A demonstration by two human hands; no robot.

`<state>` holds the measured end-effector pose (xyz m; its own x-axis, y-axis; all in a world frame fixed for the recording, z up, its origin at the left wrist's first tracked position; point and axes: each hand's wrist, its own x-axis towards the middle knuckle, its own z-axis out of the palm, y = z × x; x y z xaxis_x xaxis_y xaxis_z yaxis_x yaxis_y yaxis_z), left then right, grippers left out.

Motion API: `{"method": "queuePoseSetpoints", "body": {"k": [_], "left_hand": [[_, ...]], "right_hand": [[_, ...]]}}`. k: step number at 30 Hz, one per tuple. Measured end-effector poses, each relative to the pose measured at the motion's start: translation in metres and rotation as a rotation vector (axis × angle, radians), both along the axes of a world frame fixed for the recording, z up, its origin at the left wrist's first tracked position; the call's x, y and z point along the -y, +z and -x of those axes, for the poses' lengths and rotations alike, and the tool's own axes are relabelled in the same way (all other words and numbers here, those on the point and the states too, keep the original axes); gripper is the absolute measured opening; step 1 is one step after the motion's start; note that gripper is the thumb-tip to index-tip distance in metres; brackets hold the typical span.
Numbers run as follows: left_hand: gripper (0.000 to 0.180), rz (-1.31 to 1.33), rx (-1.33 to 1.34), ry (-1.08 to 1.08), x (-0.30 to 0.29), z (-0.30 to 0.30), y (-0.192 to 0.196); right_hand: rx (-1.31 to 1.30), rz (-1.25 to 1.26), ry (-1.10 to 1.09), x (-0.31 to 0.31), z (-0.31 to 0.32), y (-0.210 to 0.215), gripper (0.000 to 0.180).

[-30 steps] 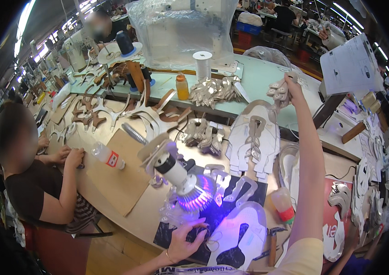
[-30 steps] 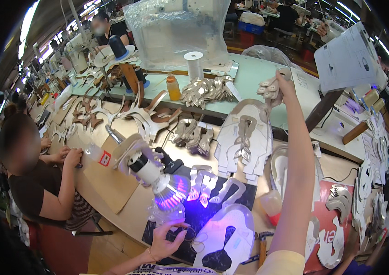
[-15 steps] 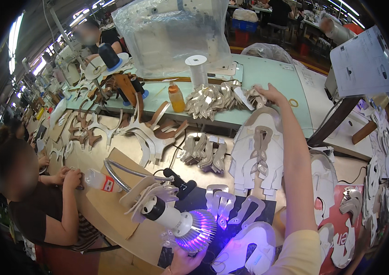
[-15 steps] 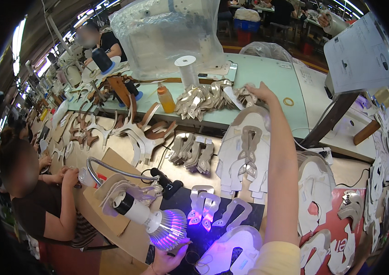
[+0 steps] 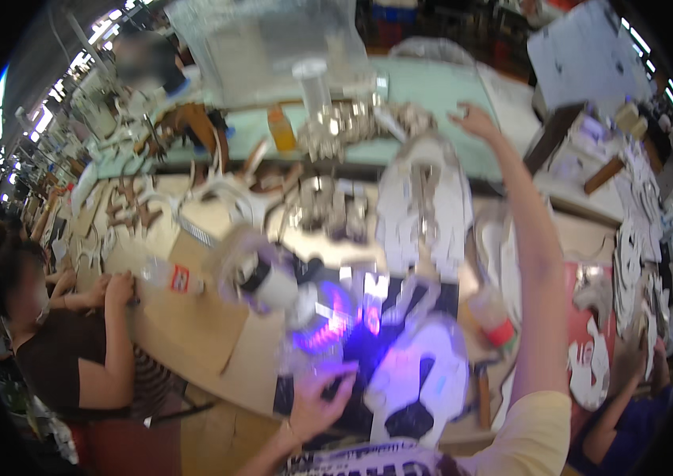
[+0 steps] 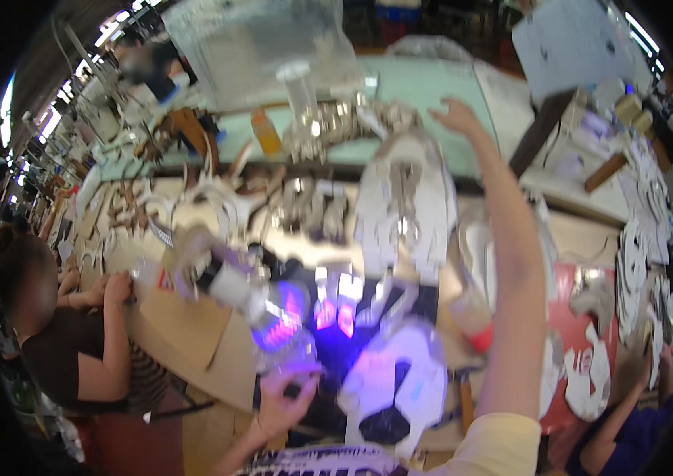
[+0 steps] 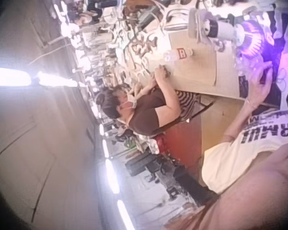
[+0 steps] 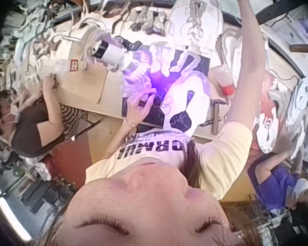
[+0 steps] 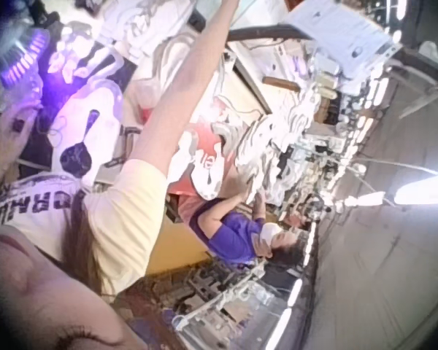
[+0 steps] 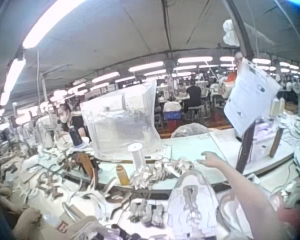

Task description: The person assembles white decorative parts on a workbench. They apply glue from a squeeze bottle, press small pieces into place, and use a hammer to tap components. The person also picks up and places small brown items and a white shoe-shaped part.

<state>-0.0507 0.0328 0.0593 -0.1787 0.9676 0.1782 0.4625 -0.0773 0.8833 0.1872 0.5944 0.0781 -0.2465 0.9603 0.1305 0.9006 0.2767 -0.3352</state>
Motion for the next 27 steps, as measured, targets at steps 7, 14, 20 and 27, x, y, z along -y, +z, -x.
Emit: {"method": "queuePoseSetpoints", "body": {"k": [7,14,20,27], "left_hand": [[0.019,0.021,-0.037,0.181,0.044,0.013,-0.017],[0.023,-0.073,-0.393,0.026,0.051,0.004,-0.04],[0.025,-0.02,-0.442,-0.005,0.051,-0.026,-0.067],[0.008,-0.101,-0.584,0.01,0.063,-0.024,-0.084]], "right_hand": [[-0.333,-0.018,0.513,0.235,-0.029,0.041,0.038],[-0.212,0.483,0.546,0.479,0.008,-0.013,0.028],[-0.168,0.162,0.492,0.533,0.038,-0.061,0.027],[0.029,0.096,0.528,0.535,0.045,-0.072,0.025]]}}
